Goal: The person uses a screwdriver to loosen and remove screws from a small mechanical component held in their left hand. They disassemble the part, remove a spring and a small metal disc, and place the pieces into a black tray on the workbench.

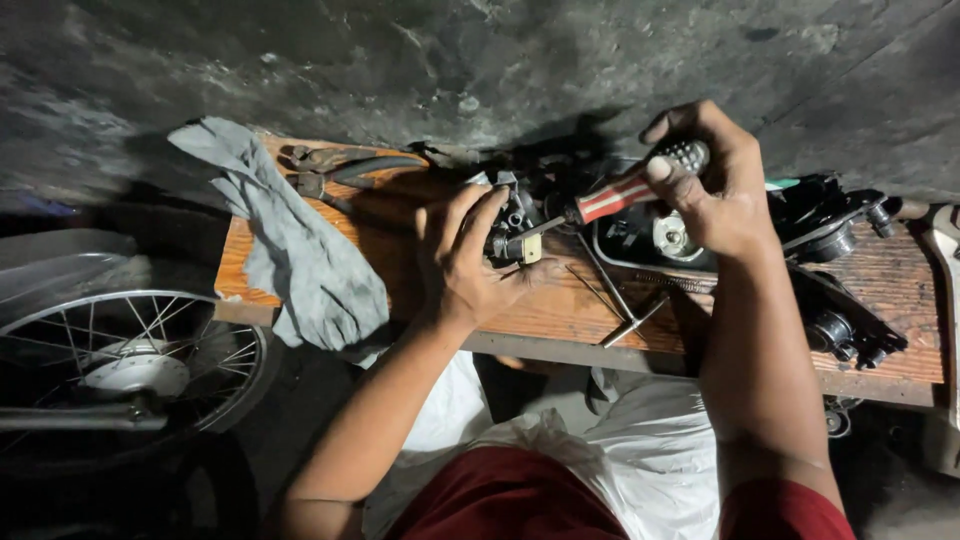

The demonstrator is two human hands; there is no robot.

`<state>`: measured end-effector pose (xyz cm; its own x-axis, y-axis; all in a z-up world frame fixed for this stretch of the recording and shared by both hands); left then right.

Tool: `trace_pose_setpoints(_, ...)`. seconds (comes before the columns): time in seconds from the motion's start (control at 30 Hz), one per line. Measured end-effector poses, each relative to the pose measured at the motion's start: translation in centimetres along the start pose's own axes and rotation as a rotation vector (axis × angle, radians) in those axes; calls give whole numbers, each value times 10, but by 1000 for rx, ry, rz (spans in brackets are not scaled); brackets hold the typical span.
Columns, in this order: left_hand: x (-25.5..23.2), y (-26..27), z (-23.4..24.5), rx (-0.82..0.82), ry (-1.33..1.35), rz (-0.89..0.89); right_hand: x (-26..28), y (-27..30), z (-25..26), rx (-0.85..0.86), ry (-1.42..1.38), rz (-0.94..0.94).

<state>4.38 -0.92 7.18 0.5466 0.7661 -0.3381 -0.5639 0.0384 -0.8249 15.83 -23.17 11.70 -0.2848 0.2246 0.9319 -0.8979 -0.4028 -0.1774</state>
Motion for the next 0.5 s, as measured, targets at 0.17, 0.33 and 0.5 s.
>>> trace_pose_setpoints(0.17, 1, -4, 3, -179, 195, -12, -42, -6, 11, -95, -43, 102)
trace_pose_setpoints(0.33, 2, -3, 4, -160, 127, -13, -43, 4, 10, -124, 10, 143)
trace_pose_setpoints(0.5, 2, -2, 4, -169, 151, -13, -32, 14, 3, 2, -312, 230)
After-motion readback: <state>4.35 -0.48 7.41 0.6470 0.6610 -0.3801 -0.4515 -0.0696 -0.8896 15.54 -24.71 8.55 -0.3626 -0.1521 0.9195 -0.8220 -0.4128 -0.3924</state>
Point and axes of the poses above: each hand's wrist, its own y-axis away from the middle knuckle, its own z-axis out of the back of the hand, x = y × z, the point moved 6 cm from there along -y, towards the middle knuckle, and after that the axes turned 11 degrees about -z, right-handed, at the moved point
